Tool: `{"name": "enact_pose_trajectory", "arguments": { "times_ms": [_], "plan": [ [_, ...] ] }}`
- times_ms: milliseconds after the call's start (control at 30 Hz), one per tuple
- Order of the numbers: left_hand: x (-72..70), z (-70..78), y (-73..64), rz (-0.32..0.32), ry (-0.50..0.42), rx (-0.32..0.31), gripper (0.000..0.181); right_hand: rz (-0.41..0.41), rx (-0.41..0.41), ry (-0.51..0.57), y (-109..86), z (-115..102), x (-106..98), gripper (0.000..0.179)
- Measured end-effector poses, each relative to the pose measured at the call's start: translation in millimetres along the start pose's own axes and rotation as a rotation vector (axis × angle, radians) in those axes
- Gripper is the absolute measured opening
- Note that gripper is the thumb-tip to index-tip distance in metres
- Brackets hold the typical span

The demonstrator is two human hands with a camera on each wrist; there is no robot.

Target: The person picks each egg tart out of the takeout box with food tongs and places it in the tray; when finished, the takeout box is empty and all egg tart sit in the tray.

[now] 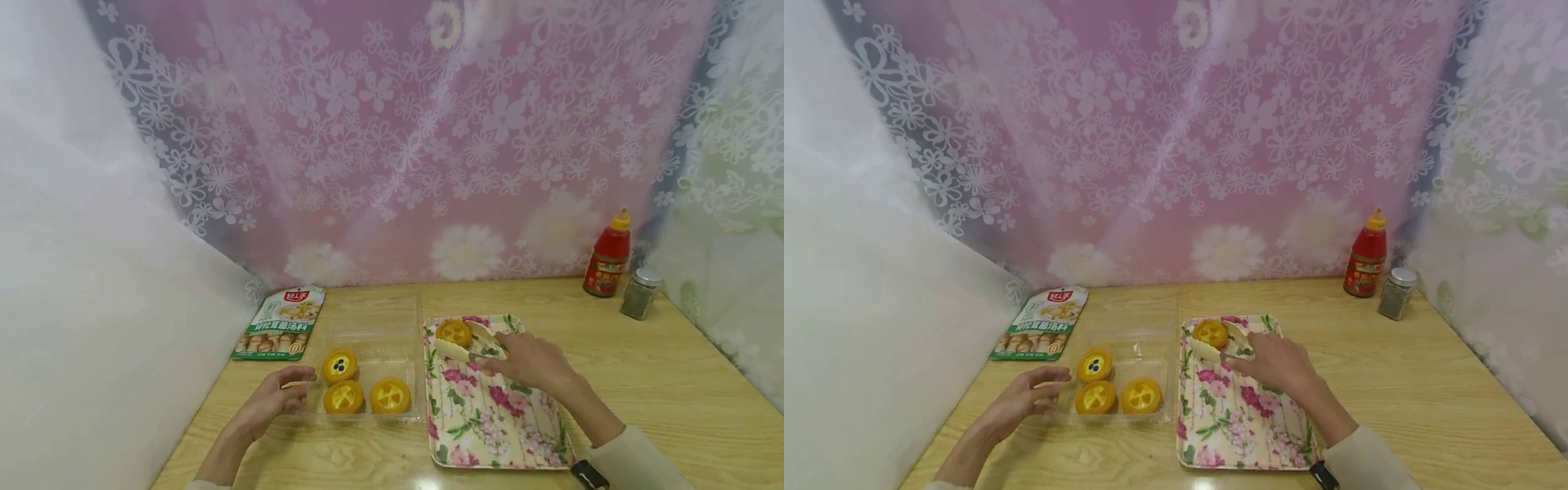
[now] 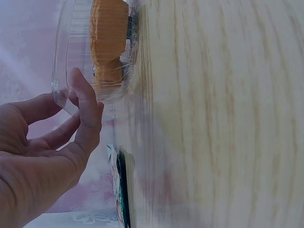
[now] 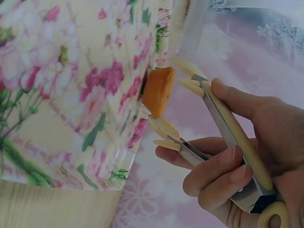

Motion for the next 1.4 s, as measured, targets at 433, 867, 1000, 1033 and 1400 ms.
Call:
{"name": "enact_pose_trajectory", "arguments": {
  "times_ms": [433,867,1000,1033,1400],
  "plan": [
    [0.3,3.0,0.8,-0.009,0.004,0.004,0.052,0.101,-0.046,-0.06,-9.6,-32,-23,0.09],
    [2.2,1.7,1.7,0.006,0.011,-0.006,0.049,0.1,-0.254,0.002,-17.3,-66,-10,0.073],
    [2.2,3.1,1.7,0.003,0.015,0.003,0.05,0.069,-0.297,0.04,-17.1,-74,-3,0.07],
    [2.3,3.0,1.7,0.003,0.015,0.001,0.05,0.058,-0.305,0.057,-17.1,-76,-1,0.069],
    [1.6,0.5,2.2,-0.003,0.011,-0.002,0.049,-0.023,-0.287,0.133,-8.5,-98,24,0.06]
  ]
}}
Point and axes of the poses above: each hand's wrist, its own y-axis towards the middle knuckle, its own x-axis out of the palm, z = x × y, the point moved 10 cm from there along y, towards the middle knuckle, and after that the axes turned 10 degrees about y, right-handed, at the moved point
